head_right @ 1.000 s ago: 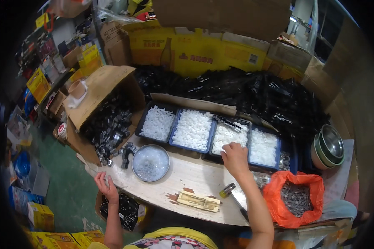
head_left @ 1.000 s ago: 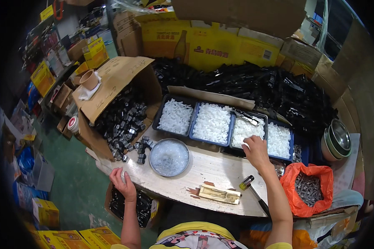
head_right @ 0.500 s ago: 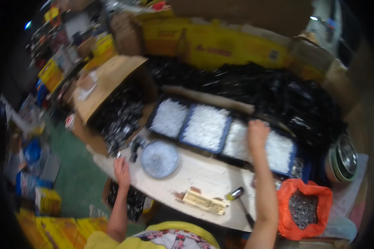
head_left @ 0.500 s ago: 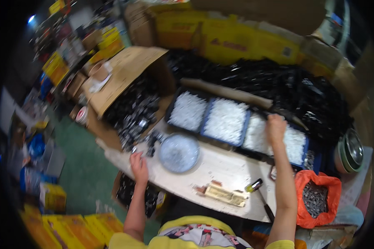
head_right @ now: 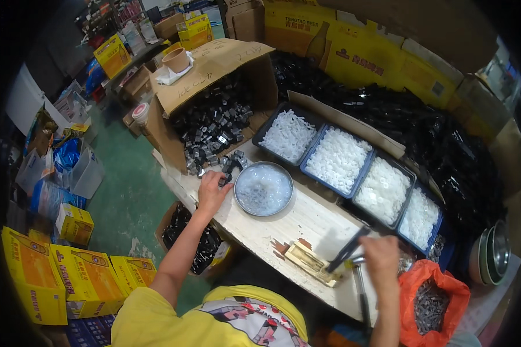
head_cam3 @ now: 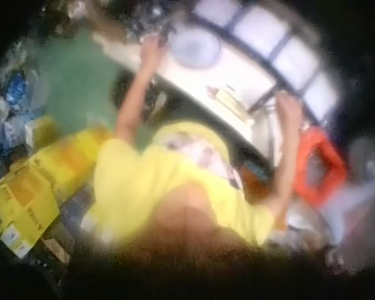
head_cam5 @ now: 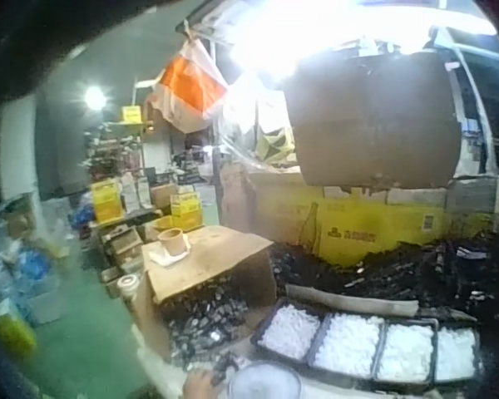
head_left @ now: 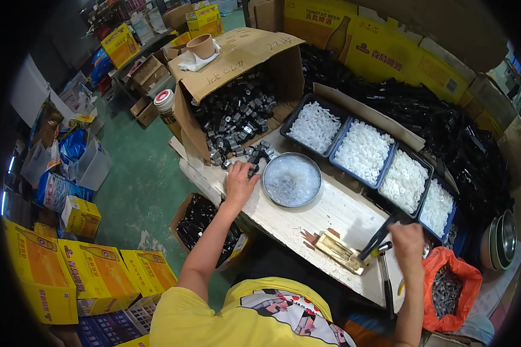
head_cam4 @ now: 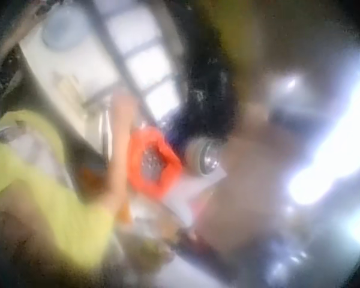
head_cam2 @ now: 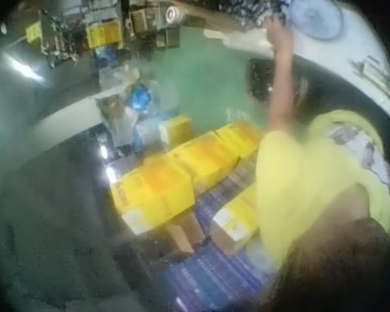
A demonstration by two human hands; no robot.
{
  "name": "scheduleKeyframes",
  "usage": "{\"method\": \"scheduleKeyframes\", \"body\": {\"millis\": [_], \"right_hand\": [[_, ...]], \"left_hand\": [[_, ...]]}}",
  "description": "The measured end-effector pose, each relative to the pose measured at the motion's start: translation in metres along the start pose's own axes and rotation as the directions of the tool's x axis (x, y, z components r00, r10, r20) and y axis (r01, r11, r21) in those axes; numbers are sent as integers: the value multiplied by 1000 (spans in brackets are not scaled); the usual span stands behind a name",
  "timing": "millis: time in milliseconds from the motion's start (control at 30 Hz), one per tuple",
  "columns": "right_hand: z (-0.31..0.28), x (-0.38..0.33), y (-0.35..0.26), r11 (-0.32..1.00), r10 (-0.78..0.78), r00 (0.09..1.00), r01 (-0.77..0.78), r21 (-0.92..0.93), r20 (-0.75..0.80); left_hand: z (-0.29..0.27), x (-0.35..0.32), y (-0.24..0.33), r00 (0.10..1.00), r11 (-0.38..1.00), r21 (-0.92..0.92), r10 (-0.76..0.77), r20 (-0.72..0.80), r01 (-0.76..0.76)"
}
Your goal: The person assembles small metal lock bodies by hand. They pick up a lock body, insert a white plastic component, and use a hammer to tap the assembly into place on a wooden jig. The person then removes the finished unit and places it into a cardboard box. This process is repeated continuously throughout the video.
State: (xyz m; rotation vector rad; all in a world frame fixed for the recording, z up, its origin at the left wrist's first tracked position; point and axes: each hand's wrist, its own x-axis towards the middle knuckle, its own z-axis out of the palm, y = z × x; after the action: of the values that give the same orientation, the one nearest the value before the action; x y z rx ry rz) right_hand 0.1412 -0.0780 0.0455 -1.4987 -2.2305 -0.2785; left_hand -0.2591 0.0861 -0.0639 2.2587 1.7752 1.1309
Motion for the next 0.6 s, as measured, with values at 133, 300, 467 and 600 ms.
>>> {"method": "scheduleKeyframes", "body": {"millis": [133,300,467,600], "right_hand": [[32,-33,-38,989,-39,972,4,151,231],[36,-21,-77,947,137,963,-196,253,232],[69,-29,-109,980,145,946,-177,88,289],[67,-15,-117,976,129,941,-175,127,311]], "left_hand": [[-2,-3,1,999,999,18,50,13,-50],[-15,-21,0,992,993,11,122,-27,-122],[-19,-29,-7,995,996,52,82,-51,-79],[-18,-27,-10,985,982,82,170,14,-170]]}}
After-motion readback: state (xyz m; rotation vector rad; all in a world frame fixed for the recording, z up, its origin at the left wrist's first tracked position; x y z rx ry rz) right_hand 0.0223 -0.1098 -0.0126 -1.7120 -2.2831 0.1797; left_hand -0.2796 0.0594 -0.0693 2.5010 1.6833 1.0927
